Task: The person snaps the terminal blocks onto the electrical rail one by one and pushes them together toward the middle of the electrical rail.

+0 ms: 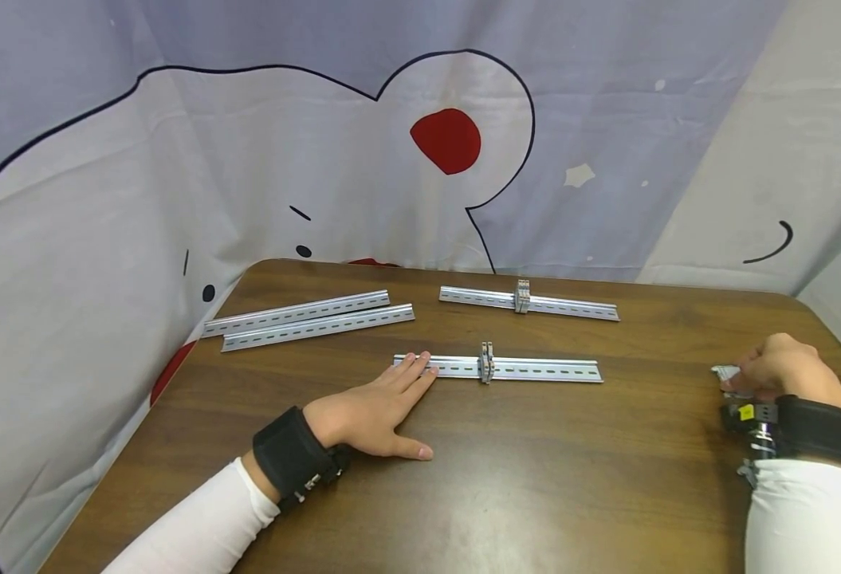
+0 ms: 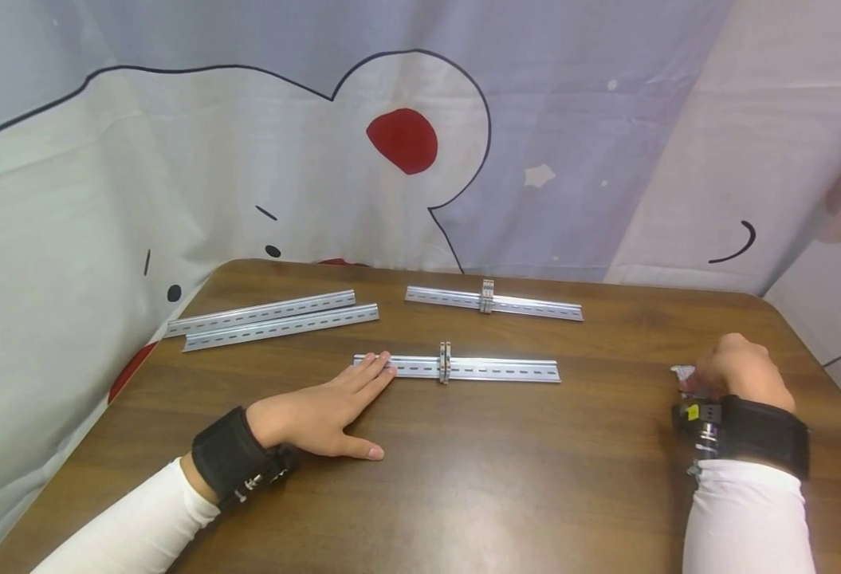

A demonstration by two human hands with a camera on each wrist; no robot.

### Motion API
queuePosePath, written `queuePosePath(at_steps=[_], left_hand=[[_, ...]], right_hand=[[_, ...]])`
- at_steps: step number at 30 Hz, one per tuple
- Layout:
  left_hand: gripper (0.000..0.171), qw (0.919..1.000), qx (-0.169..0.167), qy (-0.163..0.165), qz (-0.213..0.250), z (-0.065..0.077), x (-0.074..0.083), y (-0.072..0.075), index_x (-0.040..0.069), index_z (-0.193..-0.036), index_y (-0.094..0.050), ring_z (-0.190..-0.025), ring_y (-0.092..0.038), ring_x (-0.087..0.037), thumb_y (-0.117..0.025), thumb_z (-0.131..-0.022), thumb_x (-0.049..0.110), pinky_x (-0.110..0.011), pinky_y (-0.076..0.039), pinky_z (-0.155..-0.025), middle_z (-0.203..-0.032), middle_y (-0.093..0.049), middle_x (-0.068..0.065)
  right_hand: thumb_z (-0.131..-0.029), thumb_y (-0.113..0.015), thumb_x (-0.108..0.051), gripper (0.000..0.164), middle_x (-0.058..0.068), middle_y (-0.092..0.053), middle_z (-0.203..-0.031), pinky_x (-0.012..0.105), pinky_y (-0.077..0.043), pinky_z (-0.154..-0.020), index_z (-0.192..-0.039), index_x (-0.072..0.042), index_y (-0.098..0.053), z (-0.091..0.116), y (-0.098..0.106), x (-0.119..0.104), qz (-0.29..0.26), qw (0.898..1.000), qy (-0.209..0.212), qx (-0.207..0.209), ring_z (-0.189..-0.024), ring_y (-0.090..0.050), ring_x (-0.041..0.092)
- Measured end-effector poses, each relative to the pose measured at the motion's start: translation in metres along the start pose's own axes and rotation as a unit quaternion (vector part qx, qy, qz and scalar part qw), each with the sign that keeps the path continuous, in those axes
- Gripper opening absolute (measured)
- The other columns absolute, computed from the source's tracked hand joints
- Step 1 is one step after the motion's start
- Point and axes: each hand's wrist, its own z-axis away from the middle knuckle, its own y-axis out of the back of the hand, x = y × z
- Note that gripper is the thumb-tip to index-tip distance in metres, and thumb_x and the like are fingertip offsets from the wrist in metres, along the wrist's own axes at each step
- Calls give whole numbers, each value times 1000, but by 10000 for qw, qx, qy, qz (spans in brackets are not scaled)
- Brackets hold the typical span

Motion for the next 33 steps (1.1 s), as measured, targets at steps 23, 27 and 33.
queuePosePath(at_steps=[23, 27, 33], left_hand=[[105, 10000, 24, -20, 11, 1, 0, 0, 7, -157, -4, -150, 7, -32, -57, -88, 64, -48, -7, -120, -163, 10, -14], [105, 10000, 8, -12, -25, 0, -1, -1, 7, -157, -4, -150, 7, -31, -56, -88, 65, -47, -8, -120, -163, 10, -14], [105, 10000, -10, 24, -80, 0, -1, -1, 8, -157, -3, -150, 8, -30, -56, -87, 66, -46, -7, -120, -163, 11, -12]], right_hand=[[-73, -83, -29, 46, 7, -73, -79, 51, -47, -68, -103, 4, -71, 6, 6, -36, 42, 9943, 1055, 171, -77, -66, 25], [-76, -81, -23, 44, 6, -73, -76, 44, -53, -65, -105, 7, -69, 9, 1, -49, -110, 9914, 1304, 56, -71, -69, 20], [-78, -80, -20, 37, 3, -71, -72, 35, -55, -61, -100, 8, -69, 14, -7, -72, -177, 9874, 1571, -31, -66, -70, 17]])
